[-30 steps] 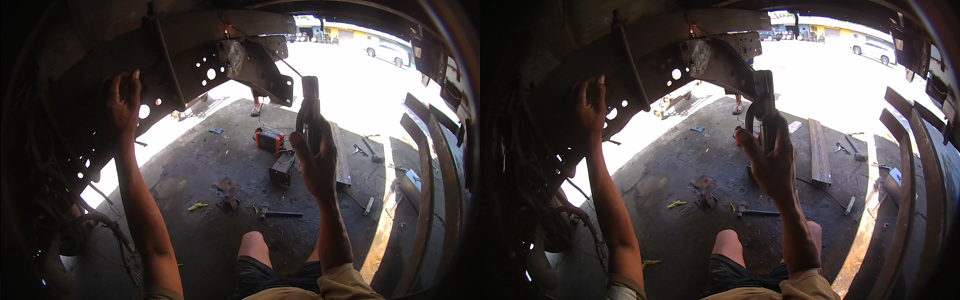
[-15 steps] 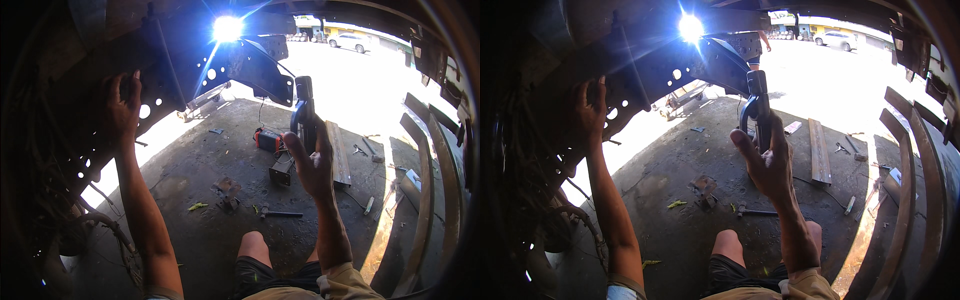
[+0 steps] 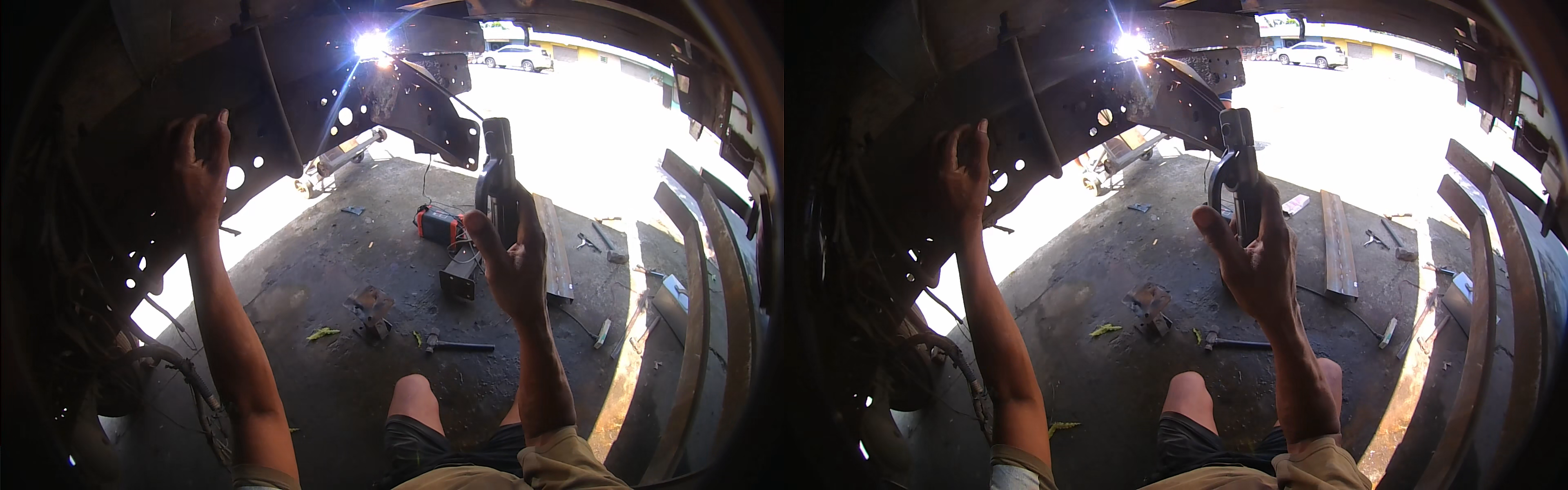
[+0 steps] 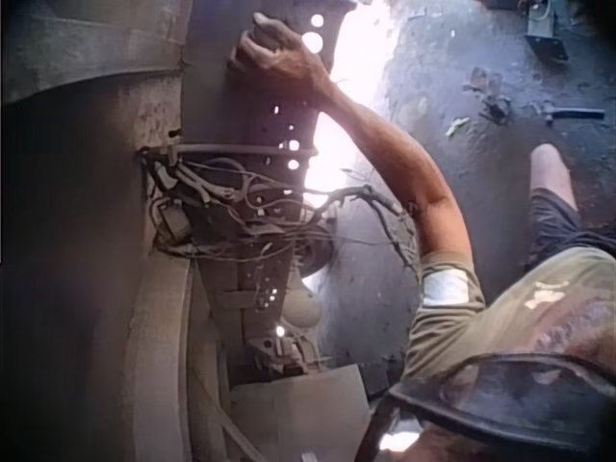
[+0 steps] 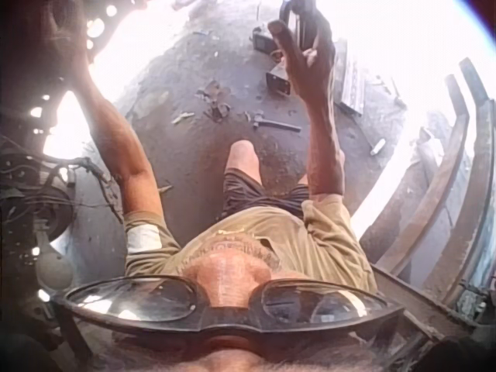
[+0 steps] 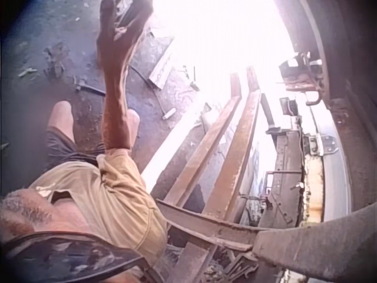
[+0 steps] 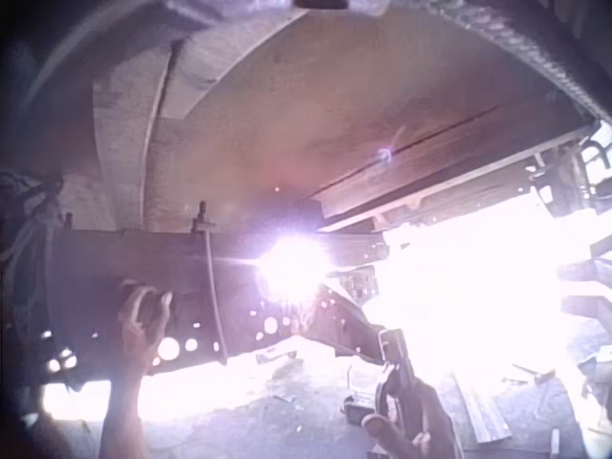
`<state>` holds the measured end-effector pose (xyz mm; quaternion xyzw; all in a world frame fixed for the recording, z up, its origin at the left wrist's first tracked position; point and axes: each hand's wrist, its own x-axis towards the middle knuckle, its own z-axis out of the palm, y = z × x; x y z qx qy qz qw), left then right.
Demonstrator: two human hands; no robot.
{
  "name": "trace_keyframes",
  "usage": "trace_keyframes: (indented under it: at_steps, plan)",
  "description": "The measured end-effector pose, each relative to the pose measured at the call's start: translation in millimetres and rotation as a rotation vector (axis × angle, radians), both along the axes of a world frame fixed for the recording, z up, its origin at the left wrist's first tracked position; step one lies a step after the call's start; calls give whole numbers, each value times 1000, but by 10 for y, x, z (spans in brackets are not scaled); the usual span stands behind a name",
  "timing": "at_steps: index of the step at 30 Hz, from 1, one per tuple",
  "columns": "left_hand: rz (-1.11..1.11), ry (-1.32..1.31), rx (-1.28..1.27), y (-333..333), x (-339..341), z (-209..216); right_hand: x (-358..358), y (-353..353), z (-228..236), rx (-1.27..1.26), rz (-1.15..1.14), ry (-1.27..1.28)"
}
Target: The person sits on the ground and uses a welding torch to weld a metal bracket attached to a vehicle's undercarriage. They hold the bracket with one hand and operate the torch with the other, creating sparks as they work.
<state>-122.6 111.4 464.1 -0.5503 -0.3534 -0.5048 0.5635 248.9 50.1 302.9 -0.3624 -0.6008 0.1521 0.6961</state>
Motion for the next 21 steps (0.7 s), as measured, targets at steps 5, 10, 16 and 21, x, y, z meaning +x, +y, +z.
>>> trace_keyframes:
  at_steps: [5,10,16,21]
  plan:
    - [-22,-1,-33,-7,33,-17,-1,-34,21,-9,24,-2]
    - [-14,4,-36,-21,-13,14,3,23,1,29,-9,13]
    - [-23,-145,-106,-42,103,-43,26,-41,2,-30,-54,11]
    - [13,-127,-67,-80,180,-38,26,-10,-50,-39,-101,-23]
